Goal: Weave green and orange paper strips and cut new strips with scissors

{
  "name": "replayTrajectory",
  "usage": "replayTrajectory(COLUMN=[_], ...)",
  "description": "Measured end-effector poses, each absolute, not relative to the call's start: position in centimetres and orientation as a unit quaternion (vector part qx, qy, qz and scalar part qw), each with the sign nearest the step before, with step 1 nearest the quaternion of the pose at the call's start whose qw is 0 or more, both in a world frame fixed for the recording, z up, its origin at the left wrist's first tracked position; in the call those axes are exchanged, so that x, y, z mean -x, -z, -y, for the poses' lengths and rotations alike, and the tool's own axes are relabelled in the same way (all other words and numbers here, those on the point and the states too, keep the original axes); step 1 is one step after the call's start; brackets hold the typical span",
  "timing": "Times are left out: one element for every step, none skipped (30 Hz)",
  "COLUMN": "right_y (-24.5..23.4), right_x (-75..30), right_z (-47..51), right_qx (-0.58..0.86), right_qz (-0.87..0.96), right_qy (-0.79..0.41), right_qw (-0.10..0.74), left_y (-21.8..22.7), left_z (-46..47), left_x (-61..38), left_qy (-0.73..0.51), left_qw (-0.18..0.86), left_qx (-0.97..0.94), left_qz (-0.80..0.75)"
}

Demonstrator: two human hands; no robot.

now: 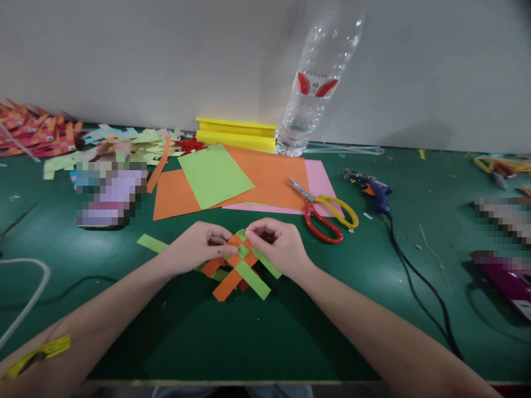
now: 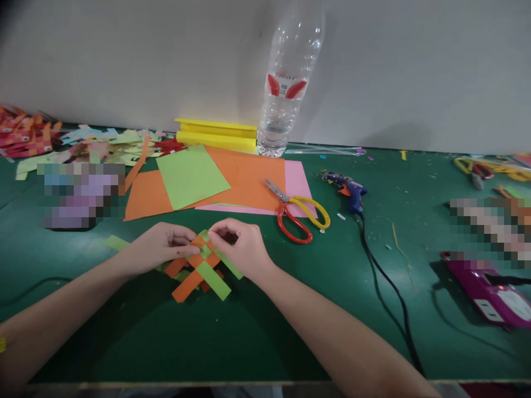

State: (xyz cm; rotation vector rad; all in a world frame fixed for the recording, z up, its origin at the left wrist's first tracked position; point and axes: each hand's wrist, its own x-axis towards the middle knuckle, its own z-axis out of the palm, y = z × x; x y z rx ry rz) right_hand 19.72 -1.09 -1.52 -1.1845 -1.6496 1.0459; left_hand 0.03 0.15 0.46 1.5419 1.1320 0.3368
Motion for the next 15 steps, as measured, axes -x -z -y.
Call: replayTrajectory(right_y=[1.51,1.5,1.49,1.48,1.48,1.49,1.5,1.52,1.55,1.58,1.61,1.65,1.68,1.72,1.74], right_x=[-19.72,-19.73,-19.74,-19.75,-19.77,-19.79,-19.8,-19.82,-19.84,-19.85,-19.86,-19.86,-19.86,-19.86,-19.85], right_z=[1.11,1.13,1.14,1.15,1.15,1.13,1.1,1.06,1.03,1.0,0.98,0.97,0.97,0.98,0.99], right_qx=[0.471,0.471,0.47,0.471,0.471,0.472,0.474,0.476,0.478,0.478,0.478,0.476,0.475,0.473,0.472], right_qz=[0.656,0.656,0.656,0.655,0.655,0.654,0.652,0.65,0.648,0.647,0.646,0.647,0.648,0.649,0.65], right_qy=[-0.417,-0.417,-0.417,-0.417,-0.418,-0.418,-0.418,-0.418,-0.417,-0.417,-0.416,-0.414,-0.413,-0.412,-0.411], right_qw=[0.417,0.418,0.418,0.418,0.418,0.418,0.419,0.419,0.421,0.423,0.426,0.428,0.43,0.431,0.432], left_y=[-0.53,-0.59,-0.64,-0.65,-0.62,-0.56,-0.47,-0.36,-0.27,-0.2,-0.17,-0.17,-0.2,-0.25,-0.32], left_z=[-0.15,-0.17,-0.18,-0.2,-0.21,-0.21,-0.22,-0.21,-0.21,-0.19,-0.17,-0.14,-0.11,-0.06,-0.01], left_x=[-0.05,-0.06,-0.08,-0.08,-0.07,-0.05,-0.02,0.02,0.06,0.08,0.1,0.09,0.07,0.02,-0.04], left_qy=[-0.139,-0.136,-0.135,-0.135,-0.137,-0.141,-0.145,-0.151,-0.158,-0.165,-0.171,-0.173,-0.17,-0.164,-0.156], left_qw=[0.565,0.567,0.57,0.575,0.582,0.59,0.596,0.599,0.597,0.592,0.588,0.588,0.594,0.606,0.621], left_qx=[-0.654,-0.652,-0.65,-0.647,-0.645,-0.643,-0.641,-0.64,-0.64,-0.64,-0.639,-0.636,-0.631,-0.624,-0.616], left_qz=[-0.483,-0.485,-0.485,-0.482,-0.475,-0.467,-0.46,-0.456,-0.456,-0.461,-0.466,-0.468,-0.468,-0.465,-0.459])
